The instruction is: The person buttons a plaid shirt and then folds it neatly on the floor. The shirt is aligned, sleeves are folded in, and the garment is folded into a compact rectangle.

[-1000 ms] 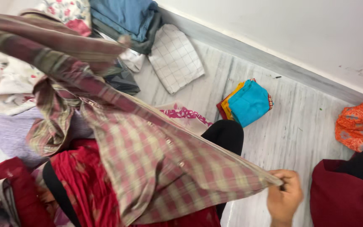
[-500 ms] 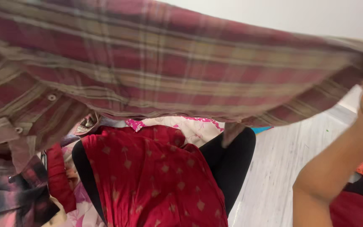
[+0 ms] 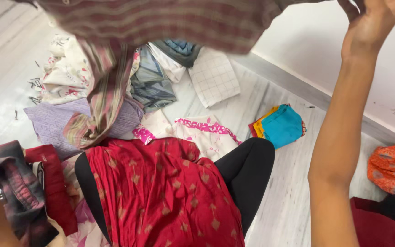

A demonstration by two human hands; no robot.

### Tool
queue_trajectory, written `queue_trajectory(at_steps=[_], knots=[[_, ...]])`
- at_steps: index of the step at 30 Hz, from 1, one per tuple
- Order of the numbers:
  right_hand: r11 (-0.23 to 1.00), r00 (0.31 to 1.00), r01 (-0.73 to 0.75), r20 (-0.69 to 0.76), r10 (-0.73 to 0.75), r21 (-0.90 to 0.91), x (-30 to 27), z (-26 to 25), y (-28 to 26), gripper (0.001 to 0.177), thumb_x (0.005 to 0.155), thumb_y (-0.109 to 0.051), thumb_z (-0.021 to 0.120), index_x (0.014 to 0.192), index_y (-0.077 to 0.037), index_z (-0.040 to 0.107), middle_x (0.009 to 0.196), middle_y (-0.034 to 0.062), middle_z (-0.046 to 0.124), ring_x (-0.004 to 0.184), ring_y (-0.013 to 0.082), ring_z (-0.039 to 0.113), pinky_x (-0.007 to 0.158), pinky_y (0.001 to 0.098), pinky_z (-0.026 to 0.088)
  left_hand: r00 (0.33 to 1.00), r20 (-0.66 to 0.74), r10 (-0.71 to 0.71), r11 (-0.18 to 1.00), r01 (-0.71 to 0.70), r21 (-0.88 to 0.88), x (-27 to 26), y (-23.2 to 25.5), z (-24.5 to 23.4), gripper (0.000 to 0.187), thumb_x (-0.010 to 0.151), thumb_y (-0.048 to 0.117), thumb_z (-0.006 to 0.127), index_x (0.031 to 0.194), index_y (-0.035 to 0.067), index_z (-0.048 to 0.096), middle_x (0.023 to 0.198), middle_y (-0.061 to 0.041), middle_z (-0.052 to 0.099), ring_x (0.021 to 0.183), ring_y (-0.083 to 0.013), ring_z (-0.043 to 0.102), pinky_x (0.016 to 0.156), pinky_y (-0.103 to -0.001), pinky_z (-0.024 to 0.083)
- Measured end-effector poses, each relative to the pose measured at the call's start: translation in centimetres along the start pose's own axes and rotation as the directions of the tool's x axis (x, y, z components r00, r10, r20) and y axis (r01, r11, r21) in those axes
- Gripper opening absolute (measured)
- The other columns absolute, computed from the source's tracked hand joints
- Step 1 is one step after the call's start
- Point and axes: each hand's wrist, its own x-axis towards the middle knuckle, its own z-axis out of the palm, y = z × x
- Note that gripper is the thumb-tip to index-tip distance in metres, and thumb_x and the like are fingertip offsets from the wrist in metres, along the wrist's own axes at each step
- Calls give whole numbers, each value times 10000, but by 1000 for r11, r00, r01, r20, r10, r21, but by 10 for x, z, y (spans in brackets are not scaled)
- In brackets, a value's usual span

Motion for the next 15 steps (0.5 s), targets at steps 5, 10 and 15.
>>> queue_trajectory(at_steps=[5, 10, 15], knots=[[985, 985, -159, 50, 162, -66, -99, -18, 29, 194, 1063, -10, 479, 1201, 0, 614, 1179, 123, 696, 1106, 250, 725, 978, 422, 631, 1000, -12, 10, 1000, -10, 21, 2, -25, -16, 192, 981, -91, 575, 1109, -38, 708, 1016, -40, 681, 916, -96, 623, 874, -238, 478], [924, 929, -350, 71, 364, -154, -211, -50, 102, 231, 1039, 37, 460, 1171, 34, 649, 1165, 93, 689, 1094, 172, 667, 1068, 356, 546, 980, 3, -201, 973, 199, 118, -117, -94, -42, 175, 984, -88, 587, 1099, -42, 711, 1031, -38, 685, 953, -90, 626, 919, -233, 482], [699, 791, -461, 103, 603, -547, -298, -83, 160, 216, 1066, -78, 580, 1225, 25, 684, 1083, 99, 697, 975, 150, 621, 886, 316, 501, 936, -23, -350, 808, 314, 498, -214, -168, -49, 228, 942, 116, 809, 1054, -46, 693, 1080, -65, 651, 959, -115, 574, 832, -272, 443]])
